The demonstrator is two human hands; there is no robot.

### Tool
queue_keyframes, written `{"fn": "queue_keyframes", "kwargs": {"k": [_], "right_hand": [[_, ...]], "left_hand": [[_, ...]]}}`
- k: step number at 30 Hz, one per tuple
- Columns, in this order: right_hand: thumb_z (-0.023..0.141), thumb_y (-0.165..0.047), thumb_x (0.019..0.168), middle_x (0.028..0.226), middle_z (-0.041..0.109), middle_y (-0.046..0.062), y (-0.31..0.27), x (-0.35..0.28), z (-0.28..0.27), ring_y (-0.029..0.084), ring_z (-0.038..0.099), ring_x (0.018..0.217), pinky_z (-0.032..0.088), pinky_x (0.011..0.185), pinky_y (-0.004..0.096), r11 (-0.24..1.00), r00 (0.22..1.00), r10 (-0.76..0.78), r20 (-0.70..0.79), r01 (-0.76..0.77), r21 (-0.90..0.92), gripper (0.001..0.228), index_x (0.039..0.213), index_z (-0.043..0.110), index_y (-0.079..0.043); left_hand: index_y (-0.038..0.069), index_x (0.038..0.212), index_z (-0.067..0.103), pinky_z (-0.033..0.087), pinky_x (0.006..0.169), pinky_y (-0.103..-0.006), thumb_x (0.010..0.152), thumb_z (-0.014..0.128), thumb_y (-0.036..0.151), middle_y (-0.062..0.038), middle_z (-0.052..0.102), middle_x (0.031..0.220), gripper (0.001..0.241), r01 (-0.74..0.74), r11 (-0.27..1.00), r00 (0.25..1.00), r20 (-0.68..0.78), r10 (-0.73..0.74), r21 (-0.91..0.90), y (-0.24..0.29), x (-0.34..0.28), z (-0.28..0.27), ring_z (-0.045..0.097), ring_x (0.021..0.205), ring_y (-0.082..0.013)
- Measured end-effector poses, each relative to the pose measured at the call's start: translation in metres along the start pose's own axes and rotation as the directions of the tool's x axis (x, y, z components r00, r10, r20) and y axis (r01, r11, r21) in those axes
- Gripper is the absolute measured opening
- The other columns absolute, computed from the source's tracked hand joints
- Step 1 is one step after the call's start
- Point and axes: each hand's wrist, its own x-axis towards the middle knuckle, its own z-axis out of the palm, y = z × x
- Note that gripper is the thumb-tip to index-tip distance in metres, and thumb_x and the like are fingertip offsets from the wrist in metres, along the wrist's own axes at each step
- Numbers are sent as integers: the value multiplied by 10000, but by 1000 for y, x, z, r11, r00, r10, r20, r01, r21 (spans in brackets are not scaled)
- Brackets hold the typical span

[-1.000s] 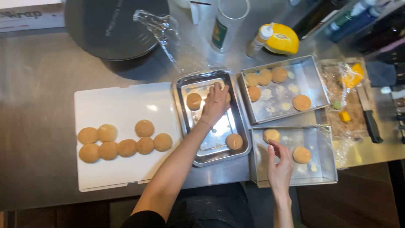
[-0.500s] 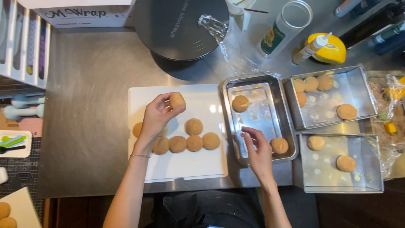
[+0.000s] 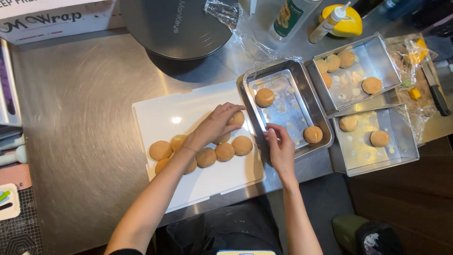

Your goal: Arranging buns from multiple trays onto a white board for organization or further preparation.

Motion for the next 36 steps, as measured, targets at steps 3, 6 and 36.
{"fn": "queue_keyframes", "kwargs": {"k": [3,6,36], "right_hand": [[566,-200,1056,1123,740,128,-7,3,16,173,707,995,567,860,298,999,999,-5,47,8,-45,305,1291,653,-26],[557,-191,1035,1187,724,152,-3,11,35,221,718,1040,564,872,331,986,991,-72,114,88,-143,334,1316,619,-22],[474,-217,1074,1257,678,201,-8,2,38,289,713,1080,540,926,382,979,986,-33,166,65,-192,351,1330,612,-20]], "left_hand": [[143,1422,537,461,1084,-391,825,786,151,-92,621,1312,647,-167,962,972,202,123,216,-8,17,10,558,1231,-312],[130,1444,493,447,1102,-385,781,763,77,-100,612,1327,717,-152,961,937,344,65,233,-23,26,19,533,1269,-318],[-38,1314,584,429,1012,-482,1109,458,310,-266,647,1263,423,99,956,968,-251,-27,278,0,-57,11,566,1174,-413]]}}
